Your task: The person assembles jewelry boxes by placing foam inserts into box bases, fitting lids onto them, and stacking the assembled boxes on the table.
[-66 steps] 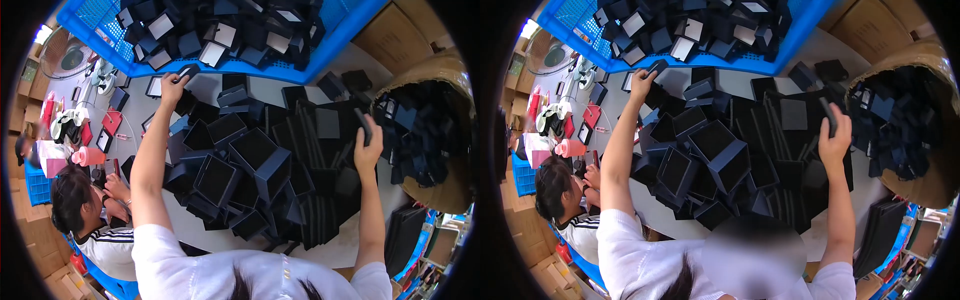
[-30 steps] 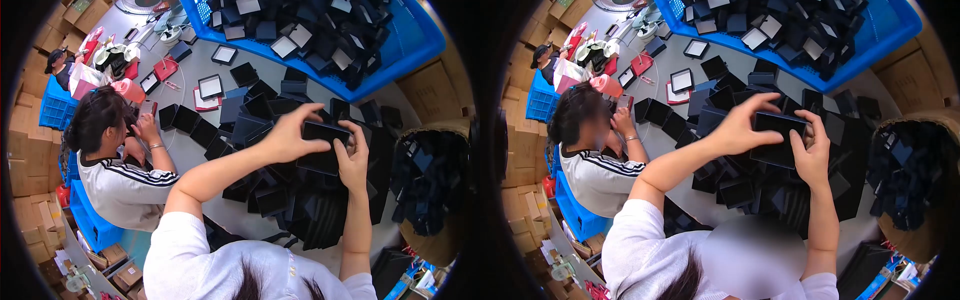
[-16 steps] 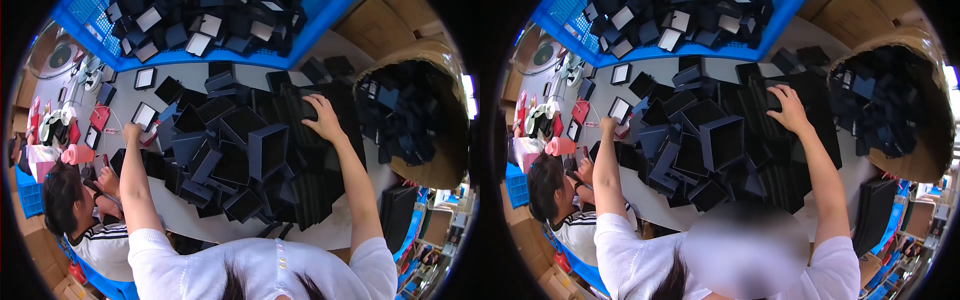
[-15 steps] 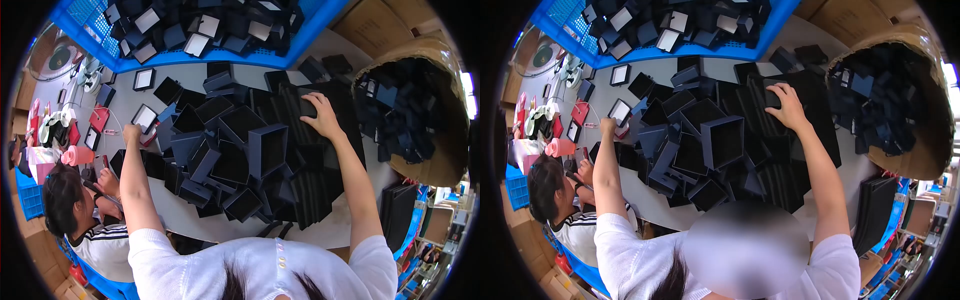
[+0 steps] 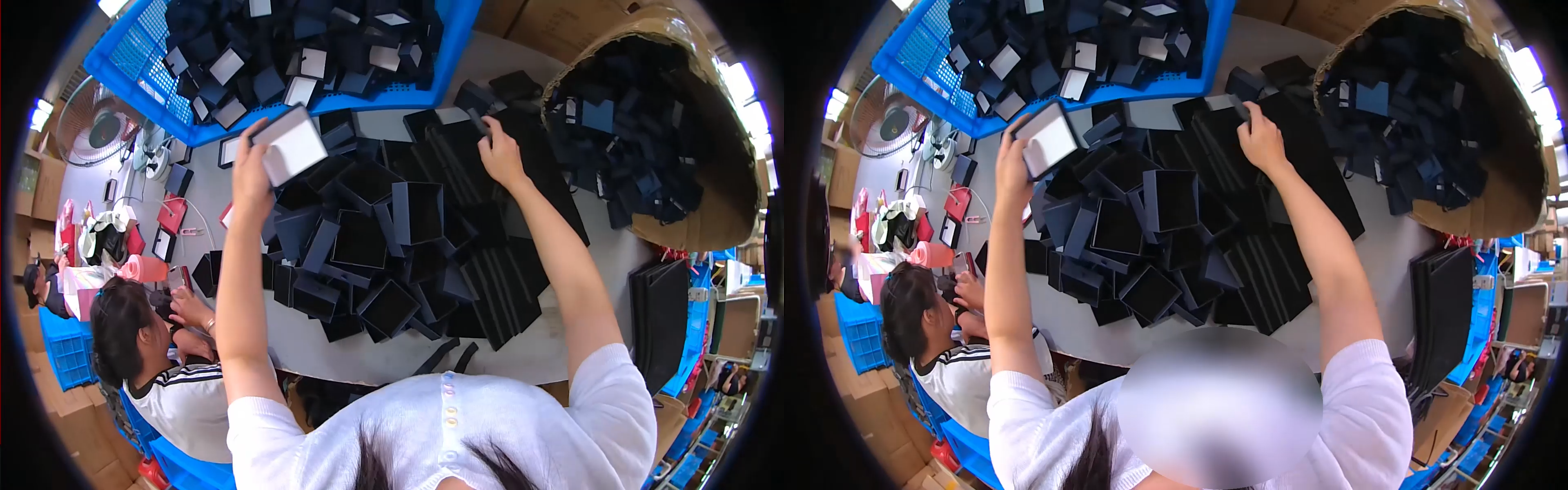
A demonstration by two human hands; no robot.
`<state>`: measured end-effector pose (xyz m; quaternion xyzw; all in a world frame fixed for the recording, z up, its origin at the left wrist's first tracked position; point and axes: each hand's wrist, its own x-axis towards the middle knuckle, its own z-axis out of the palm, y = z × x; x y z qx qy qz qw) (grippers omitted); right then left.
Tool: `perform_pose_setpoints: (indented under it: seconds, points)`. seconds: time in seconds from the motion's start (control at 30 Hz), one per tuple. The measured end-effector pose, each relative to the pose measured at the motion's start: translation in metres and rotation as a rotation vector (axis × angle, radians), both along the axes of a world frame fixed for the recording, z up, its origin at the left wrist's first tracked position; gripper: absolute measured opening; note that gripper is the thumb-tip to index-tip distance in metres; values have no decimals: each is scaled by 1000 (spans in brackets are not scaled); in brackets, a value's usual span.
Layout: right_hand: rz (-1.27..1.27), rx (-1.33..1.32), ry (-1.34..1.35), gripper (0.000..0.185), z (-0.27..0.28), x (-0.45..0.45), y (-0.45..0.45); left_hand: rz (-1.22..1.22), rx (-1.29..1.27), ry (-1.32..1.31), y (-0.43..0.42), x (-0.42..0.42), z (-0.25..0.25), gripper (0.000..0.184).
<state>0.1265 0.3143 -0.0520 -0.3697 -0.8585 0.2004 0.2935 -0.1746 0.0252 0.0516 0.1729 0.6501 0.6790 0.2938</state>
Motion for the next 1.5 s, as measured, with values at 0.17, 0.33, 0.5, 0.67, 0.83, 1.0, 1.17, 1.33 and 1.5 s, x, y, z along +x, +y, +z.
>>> perform_pose_setpoints:
  seconds: [0.17, 0.33, 0.5, 0.67, 0.83, 1.0, 1.17, 1.33, 1.5]
  points:
    - [-27, -304, 660, 20, 88, 6, -34, -146, -63, 408, 44, 80, 13, 41]
    - [357, -2, 456, 20, 117, -13, -102, -366, 162, 569, 79, 151, 16, 39]
    - [261, 334, 415, 41, 109, -22, -120, -271, 199, 424, 76, 170, -3, 38]
    - [291, -53, 230, 83, 99, -22, -134, -348, 161, -3, 63, 172, 5, 46]
    - [466, 123, 481, 75, 113, 18, -111, -338, 81, 187, 36, 121, 17, 76]
    - [134, -29, 27, 68, 70, 147, -22, -620, -129, 533, -11, 17, 19, 77]
    - [128, -200, -419, 99, 40, 158, -67, 153, -475, 304, 18, -145, -77, 57]
    - [35, -7, -432, 79, 19, 148, -79, 587, -1029, 506, 23, -275, -224, 71]
    - [-15, -248, -466, 58, 21, 190, -87, 761, -1151, 485, 21, -283, -258, 75]
